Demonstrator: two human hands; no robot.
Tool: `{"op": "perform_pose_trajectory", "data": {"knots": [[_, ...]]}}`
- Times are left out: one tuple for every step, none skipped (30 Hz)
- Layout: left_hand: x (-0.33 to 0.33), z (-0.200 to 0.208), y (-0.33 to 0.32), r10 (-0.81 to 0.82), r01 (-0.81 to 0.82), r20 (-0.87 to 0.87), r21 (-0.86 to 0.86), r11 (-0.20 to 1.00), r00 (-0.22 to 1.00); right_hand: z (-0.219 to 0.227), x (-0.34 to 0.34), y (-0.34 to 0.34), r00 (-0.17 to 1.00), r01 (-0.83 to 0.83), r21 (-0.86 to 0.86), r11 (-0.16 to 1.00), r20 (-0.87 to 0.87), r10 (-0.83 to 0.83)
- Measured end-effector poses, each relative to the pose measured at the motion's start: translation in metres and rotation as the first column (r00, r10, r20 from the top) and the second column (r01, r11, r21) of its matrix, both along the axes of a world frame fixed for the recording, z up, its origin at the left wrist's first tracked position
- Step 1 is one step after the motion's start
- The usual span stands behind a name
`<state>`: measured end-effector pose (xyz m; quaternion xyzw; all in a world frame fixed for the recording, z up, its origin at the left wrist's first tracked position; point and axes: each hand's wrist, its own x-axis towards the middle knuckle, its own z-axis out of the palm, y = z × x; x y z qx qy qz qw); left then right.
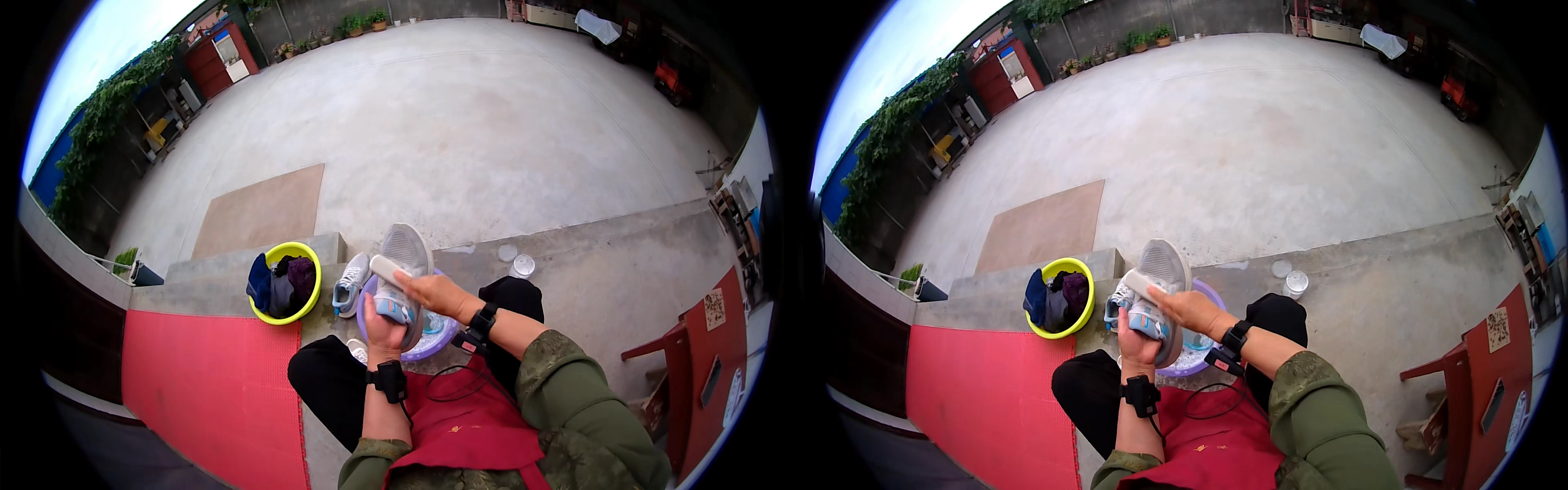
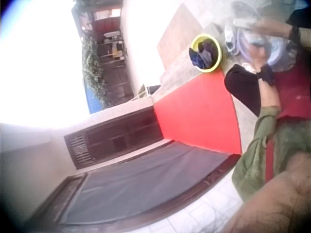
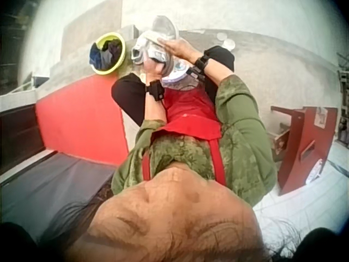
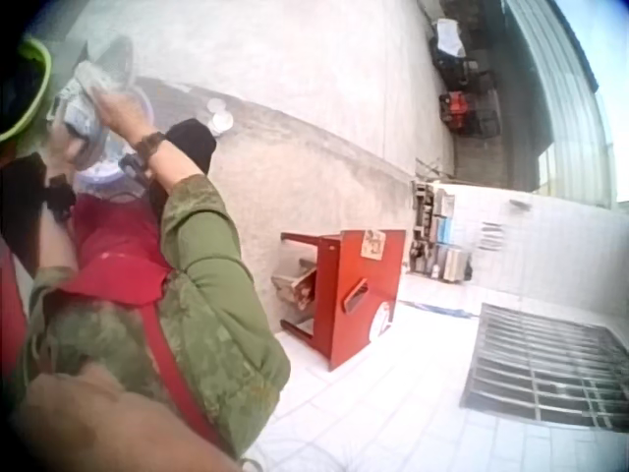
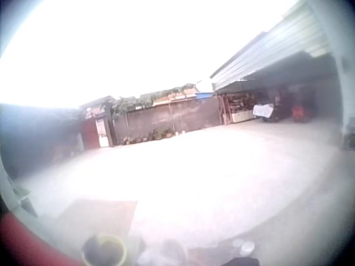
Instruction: Washing the insoles of a pair of shoes using a brush and soapy water in a basin.
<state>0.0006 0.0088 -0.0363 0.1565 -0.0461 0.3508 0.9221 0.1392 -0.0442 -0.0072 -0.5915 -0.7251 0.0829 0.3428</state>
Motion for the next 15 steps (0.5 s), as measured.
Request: {"op": "perform_pose_trajectory", "data": {"knots": [[-0.013, -0.012, 0.010, -0.107, 0.082, 0.309, 0.092, 0.992, 0.945, 0.003, -0.030, -0.010, 0.980, -0.198, -0.017, 0.980, -0.036, 0.198], [-0.018, -0.019, 0.009, 0.044, -0.044, -0.029, -0.018, 0.999, 0.999, 0.000, -0.021, -0.010, 0.988, -0.156, 0.022, 0.987, -0.010, 0.156], [-0.006, -0.006, -0.001, 0.028, -0.028, -0.022, -0.022, 0.999, 0.999, -0.005, -0.010, -0.010, 0.994, -0.107, 0.061, 0.992, 0.015, 0.107], [0.009, 0.019, -0.018, 0.058, -0.056, -0.184, 0.016, 0.998, 0.981, -0.008, 0.001, -0.008, 0.996, -0.092, 0.058, 0.994, 0.021, 0.091], [0.013, 0.034, -0.027, 0.103, -0.086, -0.345, 0.065, 0.994, 0.933, -0.008, 0.005, -0.003, 0.999, -0.049, 0.055, 0.997, 0.022, 0.048], [0.013, 0.031, -0.025, 0.116, -0.074, -0.374, 0.125, 0.989, 0.920, -0.007, 0.005, 0.001, 1.000, -0.014, 0.050, 0.999, 0.021, 0.013], [0.009, 0.028, -0.027, 0.117, -0.075, -0.376, 0.124, 0.989, 0.919, -0.006, 0.006, 0.005, 1.000, 0.022, 0.045, 0.999, 0.021, -0.023], [0.005, 0.026, -0.028, 0.116, -0.096, -0.381, 0.071, 0.993, 0.917, -0.006, 0.005, 0.007, 0.998, 0.059, 0.039, 0.998, 0.021, -0.059], [0.005, 0.029, -0.024, 0.114, -0.114, -0.381, 0.023, 0.993, 0.918, -0.003, 0.007, 0.013, 0.995, 0.099, 0.041, 0.994, 0.026, -0.100], [0.001, 0.028, -0.024, 0.109, -0.131, -0.383, -0.034, 0.991, 0.918, -0.007, -0.006, 0.003, 0.998, -0.067, 0.070, 0.995, -0.003, 0.067], [0.001, 0.029, -0.022, 0.118, -0.136, -0.386, -0.020, 0.991, 0.915, -0.005, -0.004, 0.002, 0.996, -0.087, 0.118, 0.989, -0.012, 0.089], [0.003, 0.027, -0.023, 0.110, -0.097, -0.380, 0.053, 0.994, 0.918, -0.005, 0.013, 0.008, 0.998, 0.068, 0.075, 0.995, -0.010, -0.068], [0.002, 0.022, -0.023, 0.102, -0.059, -0.380, 0.123, 0.991, 0.919, -0.001, 0.027, 0.016, 0.975, 0.221, 0.029, 0.975, -0.008, -0.221], [0.004, 0.017, -0.022, 0.100, -0.057, -0.382, 0.123, 0.991, 0.919, -0.001, 0.033, 0.020, 0.975, 0.224, 0.028, 0.974, -0.010, -0.224], [0.007, 0.012, -0.020, 0.126, -0.071, -0.422, 0.144, 0.987, 0.898, 0.002, 0.034, 0.025, 0.958, 0.274, 0.046, 0.961, -0.098, -0.268]]}}
